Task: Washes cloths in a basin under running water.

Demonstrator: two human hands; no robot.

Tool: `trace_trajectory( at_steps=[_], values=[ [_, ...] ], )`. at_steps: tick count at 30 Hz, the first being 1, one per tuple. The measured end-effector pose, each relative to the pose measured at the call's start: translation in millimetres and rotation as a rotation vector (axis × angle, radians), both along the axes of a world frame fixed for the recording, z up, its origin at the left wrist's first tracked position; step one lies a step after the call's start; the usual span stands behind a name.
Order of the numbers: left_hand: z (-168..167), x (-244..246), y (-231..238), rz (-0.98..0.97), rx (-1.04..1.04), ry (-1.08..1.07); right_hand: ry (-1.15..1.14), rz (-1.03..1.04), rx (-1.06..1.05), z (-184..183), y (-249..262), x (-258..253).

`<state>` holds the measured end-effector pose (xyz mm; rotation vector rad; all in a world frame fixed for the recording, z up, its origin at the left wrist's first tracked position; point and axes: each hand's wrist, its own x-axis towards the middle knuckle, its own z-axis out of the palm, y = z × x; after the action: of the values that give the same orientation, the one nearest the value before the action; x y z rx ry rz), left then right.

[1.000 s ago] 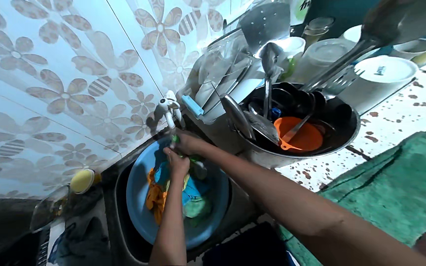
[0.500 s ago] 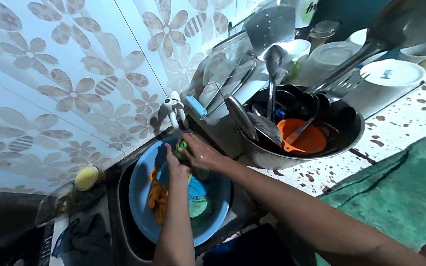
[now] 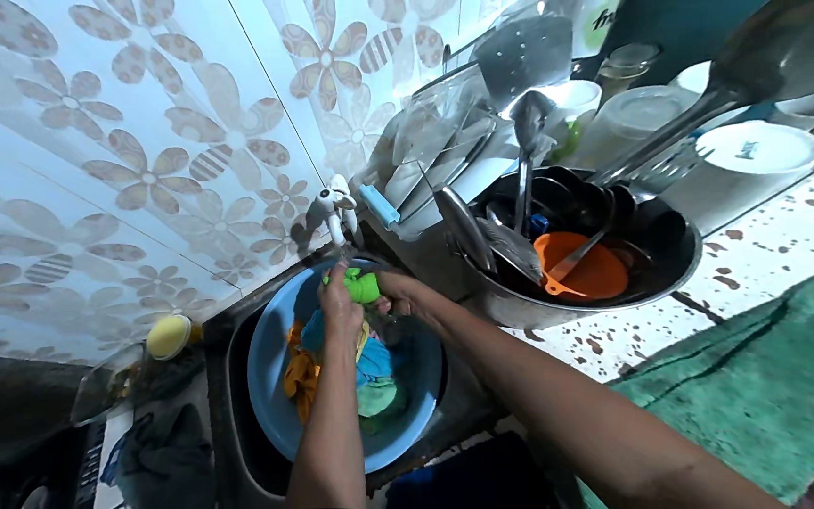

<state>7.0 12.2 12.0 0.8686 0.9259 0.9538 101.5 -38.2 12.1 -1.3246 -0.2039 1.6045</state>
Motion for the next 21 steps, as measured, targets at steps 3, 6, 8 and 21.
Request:
trace_trajectory(
  at_steps=[3, 6, 8, 21],
  values=[
    [-7.0, -17.7, 22.1, -0.224, -0.080, 0.010, 0.075, -0.090, 0.140, 1.0, -0.8, 2.7],
    [-5.7, -32.8, 37.3, -0.366, -0.164, 0.164, 0.048, -0.054, 0.324, 5.3, 0.9, 6.8],
    [-1.4, -34.3, 40.4, -0.420, -0.193, 0.182, -0.129, -0.076, 0.351, 5.7, 5.3, 9.9],
    [11.7, -11.5, -11.1, -0.396, -0.449, -0.291, -0.015, -0.157, 0.417, -14.6, 35.5, 28.6]
  ],
)
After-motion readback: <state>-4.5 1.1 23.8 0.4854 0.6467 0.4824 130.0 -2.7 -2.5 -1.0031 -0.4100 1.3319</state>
